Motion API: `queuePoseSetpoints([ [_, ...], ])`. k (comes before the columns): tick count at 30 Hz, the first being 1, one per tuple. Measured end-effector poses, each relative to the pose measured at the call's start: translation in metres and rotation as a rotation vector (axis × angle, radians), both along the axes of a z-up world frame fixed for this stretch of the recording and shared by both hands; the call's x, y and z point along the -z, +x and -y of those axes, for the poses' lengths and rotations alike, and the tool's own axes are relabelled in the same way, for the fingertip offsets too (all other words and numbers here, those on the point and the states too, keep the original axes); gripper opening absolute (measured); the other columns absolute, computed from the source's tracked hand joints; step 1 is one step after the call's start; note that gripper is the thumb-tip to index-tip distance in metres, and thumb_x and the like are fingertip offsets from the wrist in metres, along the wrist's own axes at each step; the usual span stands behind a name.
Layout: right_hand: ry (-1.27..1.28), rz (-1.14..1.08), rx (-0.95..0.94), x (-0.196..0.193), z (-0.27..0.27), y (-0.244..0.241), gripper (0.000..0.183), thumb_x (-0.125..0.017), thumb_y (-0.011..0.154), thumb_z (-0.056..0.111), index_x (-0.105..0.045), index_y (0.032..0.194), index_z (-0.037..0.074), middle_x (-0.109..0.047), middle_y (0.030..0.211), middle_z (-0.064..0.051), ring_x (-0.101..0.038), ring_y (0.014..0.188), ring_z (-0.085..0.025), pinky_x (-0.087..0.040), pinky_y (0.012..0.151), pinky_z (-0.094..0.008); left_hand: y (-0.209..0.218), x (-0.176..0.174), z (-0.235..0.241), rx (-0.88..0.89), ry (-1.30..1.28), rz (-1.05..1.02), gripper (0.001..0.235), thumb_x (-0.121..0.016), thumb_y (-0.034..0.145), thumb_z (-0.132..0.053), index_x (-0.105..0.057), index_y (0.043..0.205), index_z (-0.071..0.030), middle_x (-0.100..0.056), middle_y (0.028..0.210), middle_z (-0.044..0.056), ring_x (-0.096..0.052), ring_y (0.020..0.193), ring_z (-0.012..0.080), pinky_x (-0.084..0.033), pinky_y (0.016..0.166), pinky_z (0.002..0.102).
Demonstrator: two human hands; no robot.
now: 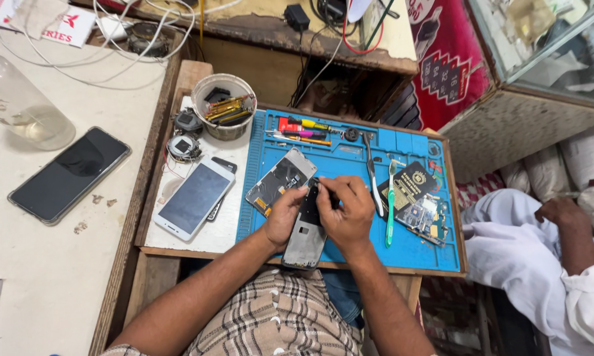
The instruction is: The person disassembles a mobile phone, removes the back cover, and manipulates internal components using a small screwdriver and a toothbrush. They repeatedly adjust parts inside the phone chassis and occasionally brush the interior surfaces.
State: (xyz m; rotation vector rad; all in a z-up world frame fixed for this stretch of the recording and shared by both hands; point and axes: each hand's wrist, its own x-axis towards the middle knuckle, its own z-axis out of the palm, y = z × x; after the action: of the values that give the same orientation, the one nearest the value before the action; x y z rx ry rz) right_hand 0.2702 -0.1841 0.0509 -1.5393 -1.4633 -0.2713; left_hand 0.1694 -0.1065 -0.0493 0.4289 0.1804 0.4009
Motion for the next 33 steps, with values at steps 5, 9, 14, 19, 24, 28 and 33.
queuePoseSetpoints([
  [5,-0.029,0.016,-0.039,0.002,-0.002,-0.004,0.016,-0.080,0.084,0.005,-0.076,0.099,0.004,-0.067,0.087,-0.008,-0.063,0.067,-0.017,-0.050,0.059,-0.030,0.001,0.001,-0.002,0.013,0.041,0.020,0.050,-0.039,0.103,-0.044,-0.064,0.121,-0.004,-0.071,0.104,0.010,-0.070,0.090,0.0199,-0.058,0.082,0.034],
  [9,-0.048,-0.019,-0.090,0.004,0.000,-0.004,0.015,-0.078,0.084,0.004,-0.076,0.098,0.003,-0.068,0.087,-0.007,-0.064,0.067,-0.016,-0.051,0.058,-0.029,0.002,0.009,-0.002,0.021,0.082,0.041,0.050,-0.038,0.104,-0.045,-0.065,0.117,-0.004,-0.071,0.101,0.009,-0.070,0.086,0.0186,-0.058,0.078,0.033],
  [14,0.008,0.052,-0.114,0.005,0.000,-0.005,0.013,-0.078,0.082,0.004,-0.075,0.095,0.004,-0.066,0.088,-0.008,-0.065,0.072,-0.017,-0.051,0.062,-0.029,0.002,0.009,-0.004,0.015,0.086,0.056,0.051,-0.037,0.106,-0.045,-0.064,0.117,-0.003,-0.070,0.101,0.009,-0.070,0.088,0.0185,-0.059,0.081,0.033],
  [19,0.032,-0.060,-0.017,0.002,-0.003,-0.006,0.012,-0.076,0.083,0.003,-0.075,0.095,0.003,-0.066,0.086,-0.009,-0.065,0.069,-0.016,-0.052,0.061,-0.028,-0.004,-0.005,-0.003,0.090,0.061,0.134,0.054,-0.035,0.104,-0.047,-0.064,0.118,-0.003,-0.071,0.100,0.011,-0.071,0.086,0.0215,-0.059,0.079,0.035],
  [24,0.128,0.071,0.019,0.010,-0.002,0.003,0.015,-0.076,0.084,0.002,-0.074,0.098,0.003,-0.065,0.092,-0.012,-0.066,0.085,-0.024,-0.055,0.076,-0.034,0.003,0.002,-0.003,0.085,-0.057,0.097,0.054,-0.037,0.104,-0.045,-0.062,0.128,-0.003,-0.071,0.107,0.013,-0.072,0.093,0.0237,-0.059,0.085,0.037],
  [28,0.090,0.024,-0.007,0.012,-0.004,0.008,0.013,-0.079,0.085,0.002,-0.074,0.098,0.003,-0.066,0.089,-0.010,-0.067,0.083,-0.023,-0.055,0.074,-0.034,0.003,0.008,-0.004,0.105,-0.069,0.095,0.055,-0.037,0.103,-0.046,-0.062,0.126,-0.002,-0.071,0.108,0.014,-0.072,0.093,0.0250,-0.060,0.085,0.037],
  [33,0.062,0.012,-0.015,0.011,-0.003,0.010,0.012,-0.079,0.083,0.002,-0.074,0.095,0.003,-0.065,0.088,-0.010,-0.063,0.078,-0.022,-0.051,0.066,-0.033,0.000,0.005,-0.003,0.071,-0.097,0.083,0.052,-0.040,0.108,-0.043,-0.060,0.130,-0.001,-0.070,0.110,0.014,-0.071,0.095,0.0245,-0.059,0.087,0.037],
])
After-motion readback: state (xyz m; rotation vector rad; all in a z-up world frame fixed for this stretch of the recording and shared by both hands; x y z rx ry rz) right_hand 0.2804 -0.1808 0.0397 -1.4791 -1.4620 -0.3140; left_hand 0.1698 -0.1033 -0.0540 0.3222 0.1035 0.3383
